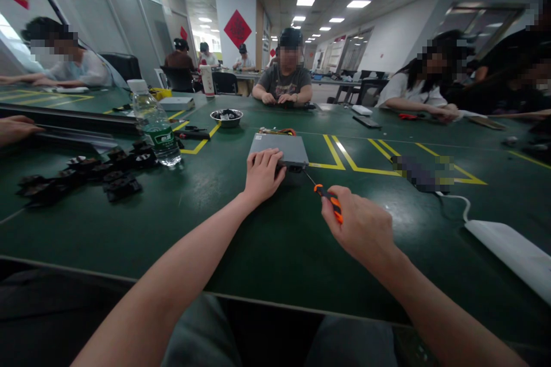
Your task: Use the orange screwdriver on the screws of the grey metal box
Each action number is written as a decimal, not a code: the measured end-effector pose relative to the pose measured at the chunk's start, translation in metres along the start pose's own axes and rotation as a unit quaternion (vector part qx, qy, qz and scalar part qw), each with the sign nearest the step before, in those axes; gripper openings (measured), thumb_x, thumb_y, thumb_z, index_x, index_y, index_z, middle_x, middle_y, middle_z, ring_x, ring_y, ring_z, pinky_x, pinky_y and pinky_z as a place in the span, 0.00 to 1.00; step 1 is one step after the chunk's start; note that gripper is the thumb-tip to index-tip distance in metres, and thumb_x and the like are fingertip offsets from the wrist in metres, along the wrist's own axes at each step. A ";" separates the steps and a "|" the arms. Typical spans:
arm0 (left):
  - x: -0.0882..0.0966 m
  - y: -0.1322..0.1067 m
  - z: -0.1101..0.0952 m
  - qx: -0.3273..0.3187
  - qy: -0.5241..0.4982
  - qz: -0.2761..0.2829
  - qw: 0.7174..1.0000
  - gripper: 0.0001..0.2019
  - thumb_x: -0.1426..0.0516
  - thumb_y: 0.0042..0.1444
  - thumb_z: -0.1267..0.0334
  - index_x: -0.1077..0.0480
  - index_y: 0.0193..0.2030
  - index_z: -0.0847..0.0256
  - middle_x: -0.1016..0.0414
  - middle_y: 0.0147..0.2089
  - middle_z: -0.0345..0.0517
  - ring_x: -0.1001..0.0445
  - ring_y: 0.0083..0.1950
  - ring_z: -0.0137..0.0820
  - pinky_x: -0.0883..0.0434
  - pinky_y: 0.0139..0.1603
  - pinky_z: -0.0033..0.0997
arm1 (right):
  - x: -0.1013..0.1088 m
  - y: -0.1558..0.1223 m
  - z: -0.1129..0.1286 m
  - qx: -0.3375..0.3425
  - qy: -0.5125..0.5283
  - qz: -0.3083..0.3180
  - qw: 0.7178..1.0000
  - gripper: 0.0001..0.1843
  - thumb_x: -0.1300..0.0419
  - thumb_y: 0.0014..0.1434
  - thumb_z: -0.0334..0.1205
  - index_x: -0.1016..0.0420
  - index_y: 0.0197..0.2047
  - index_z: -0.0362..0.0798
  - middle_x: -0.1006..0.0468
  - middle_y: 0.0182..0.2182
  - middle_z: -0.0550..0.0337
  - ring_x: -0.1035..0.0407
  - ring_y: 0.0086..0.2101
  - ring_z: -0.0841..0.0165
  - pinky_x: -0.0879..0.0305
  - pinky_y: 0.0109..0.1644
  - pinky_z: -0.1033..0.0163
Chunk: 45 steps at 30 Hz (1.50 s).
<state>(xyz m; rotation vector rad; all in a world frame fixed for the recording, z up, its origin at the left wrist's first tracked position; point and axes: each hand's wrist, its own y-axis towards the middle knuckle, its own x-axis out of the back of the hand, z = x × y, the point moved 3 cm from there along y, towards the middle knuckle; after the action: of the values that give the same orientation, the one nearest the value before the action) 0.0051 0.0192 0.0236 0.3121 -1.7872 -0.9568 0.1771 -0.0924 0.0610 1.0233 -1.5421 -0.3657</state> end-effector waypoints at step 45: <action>0.000 0.000 0.000 -0.004 0.003 -0.001 1.000 0.15 0.51 0.59 0.59 0.38 0.52 0.56 0.34 0.56 0.45 0.40 0.58 0.37 0.49 0.59 0.43 | -0.010 -0.004 0.012 0.092 0.176 -0.013 0.980 0.07 0.46 0.54 0.37 0.28 0.34 0.45 0.36 0.27 0.58 0.44 0.29 0.70 0.45 0.33 0.64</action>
<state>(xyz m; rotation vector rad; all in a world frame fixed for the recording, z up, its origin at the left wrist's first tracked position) 0.0053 0.0186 0.0238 0.3119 -1.7786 -0.9629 0.1674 -0.0908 0.0488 1.1826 -1.2588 -0.0543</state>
